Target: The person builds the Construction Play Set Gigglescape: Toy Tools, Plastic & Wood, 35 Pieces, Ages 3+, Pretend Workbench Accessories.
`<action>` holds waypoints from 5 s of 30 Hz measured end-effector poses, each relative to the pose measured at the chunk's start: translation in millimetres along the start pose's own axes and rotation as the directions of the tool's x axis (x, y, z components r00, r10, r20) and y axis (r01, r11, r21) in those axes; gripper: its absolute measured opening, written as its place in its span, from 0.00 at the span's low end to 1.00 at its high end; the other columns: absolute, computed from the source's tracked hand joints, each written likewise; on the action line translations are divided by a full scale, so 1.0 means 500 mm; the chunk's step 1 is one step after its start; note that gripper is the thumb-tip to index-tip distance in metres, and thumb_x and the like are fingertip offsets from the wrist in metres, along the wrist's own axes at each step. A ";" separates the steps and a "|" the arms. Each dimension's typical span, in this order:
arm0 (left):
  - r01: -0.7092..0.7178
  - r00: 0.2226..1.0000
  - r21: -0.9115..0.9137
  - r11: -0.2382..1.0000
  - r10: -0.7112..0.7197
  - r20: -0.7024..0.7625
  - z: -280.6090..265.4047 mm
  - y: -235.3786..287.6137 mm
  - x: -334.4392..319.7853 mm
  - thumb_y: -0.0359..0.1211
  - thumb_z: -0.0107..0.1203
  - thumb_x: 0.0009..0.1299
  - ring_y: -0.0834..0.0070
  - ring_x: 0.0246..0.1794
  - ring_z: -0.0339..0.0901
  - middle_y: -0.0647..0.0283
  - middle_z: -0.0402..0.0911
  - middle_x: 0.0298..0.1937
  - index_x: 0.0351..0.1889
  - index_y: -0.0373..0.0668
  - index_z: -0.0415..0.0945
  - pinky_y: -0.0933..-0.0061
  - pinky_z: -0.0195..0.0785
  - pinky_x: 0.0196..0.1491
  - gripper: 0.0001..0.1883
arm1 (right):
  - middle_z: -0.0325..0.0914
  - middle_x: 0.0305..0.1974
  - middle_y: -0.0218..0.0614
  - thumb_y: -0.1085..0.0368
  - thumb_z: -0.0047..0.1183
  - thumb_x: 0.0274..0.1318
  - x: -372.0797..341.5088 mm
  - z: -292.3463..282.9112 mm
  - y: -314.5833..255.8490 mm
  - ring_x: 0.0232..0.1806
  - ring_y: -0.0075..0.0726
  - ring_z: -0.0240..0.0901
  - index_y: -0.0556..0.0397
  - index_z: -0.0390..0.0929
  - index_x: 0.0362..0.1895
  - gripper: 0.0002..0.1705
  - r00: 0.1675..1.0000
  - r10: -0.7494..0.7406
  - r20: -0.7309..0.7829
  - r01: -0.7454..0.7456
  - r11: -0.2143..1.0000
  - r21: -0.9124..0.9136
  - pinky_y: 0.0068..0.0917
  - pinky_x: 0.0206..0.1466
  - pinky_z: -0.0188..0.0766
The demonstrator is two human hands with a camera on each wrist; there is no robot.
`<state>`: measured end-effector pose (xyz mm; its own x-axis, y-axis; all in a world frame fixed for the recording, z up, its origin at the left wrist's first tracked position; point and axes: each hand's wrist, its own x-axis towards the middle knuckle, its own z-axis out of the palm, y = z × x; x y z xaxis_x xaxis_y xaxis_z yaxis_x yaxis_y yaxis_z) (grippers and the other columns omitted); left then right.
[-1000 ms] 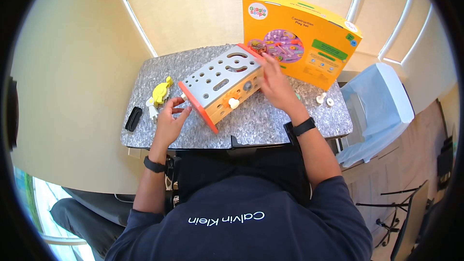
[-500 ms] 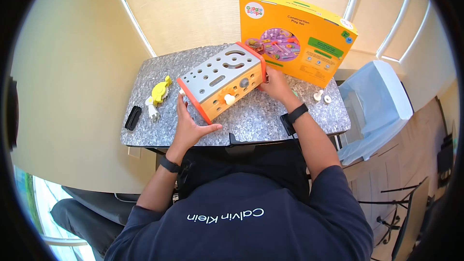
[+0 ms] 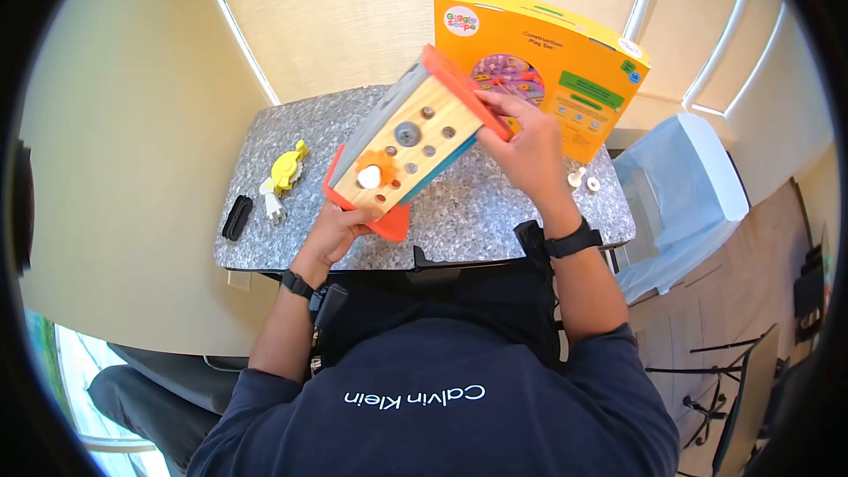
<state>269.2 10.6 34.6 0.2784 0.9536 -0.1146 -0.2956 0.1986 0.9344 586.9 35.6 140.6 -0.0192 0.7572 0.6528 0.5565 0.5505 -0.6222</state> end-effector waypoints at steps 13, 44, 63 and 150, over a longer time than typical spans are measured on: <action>0.288 0.953 -0.464 0.838 -0.204 0.224 -0.113 -0.004 0.080 0.22 0.47 0.48 0.52 0.64 0.79 0.48 0.79 0.65 0.69 0.34 0.70 0.47 0.73 0.69 0.41 | 0.81 0.62 0.48 0.72 0.60 0.59 -0.004 0.051 -0.086 0.64 0.53 0.79 0.54 0.78 0.66 0.29 0.879 -0.466 0.100 0.466 0.884 0.015 0.43 0.66 0.76; 0.275 0.962 -0.567 0.777 -0.226 0.157 -0.097 -0.007 0.098 0.31 0.45 0.52 0.51 0.60 0.81 0.47 0.81 0.60 0.65 0.32 0.73 0.42 0.69 0.72 0.37 | 0.84 0.57 0.47 0.75 0.61 0.59 0.037 0.137 -0.111 0.58 0.55 0.81 0.54 0.77 0.64 0.27 0.892 -0.446 0.076 0.451 0.888 -0.086 0.44 0.57 0.81; -0.330 0.761 0.806 0.490 0.644 -0.080 -0.111 0.001 0.118 0.41 0.58 0.65 0.50 0.67 0.73 0.47 0.72 0.68 0.79 0.35 0.55 0.46 0.62 0.73 0.44 | 0.83 0.58 0.47 0.76 0.57 0.59 0.061 0.159 -0.100 0.61 0.55 0.79 0.56 0.77 0.63 0.26 0.894 -0.436 0.100 0.446 0.889 -0.106 0.44 0.61 0.78; -0.370 0.871 0.608 0.702 0.490 -0.035 0.017 0.036 0.109 0.35 0.75 0.53 0.64 0.54 0.85 0.48 0.81 0.59 0.79 0.35 0.57 0.64 0.80 0.55 0.54 | 0.75 0.56 0.50 0.71 0.50 0.64 -0.074 0.320 0.136 0.54 0.50 0.80 0.61 0.78 0.58 0.19 0.814 -0.238 0.530 0.445 0.842 -0.306 0.38 0.57 0.81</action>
<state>286.9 64.3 47.8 0.0653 0.9360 0.3458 0.2451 -0.3509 0.9037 492.5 101.1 4.9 -0.5880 0.6718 0.4504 0.7142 0.6927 -0.1008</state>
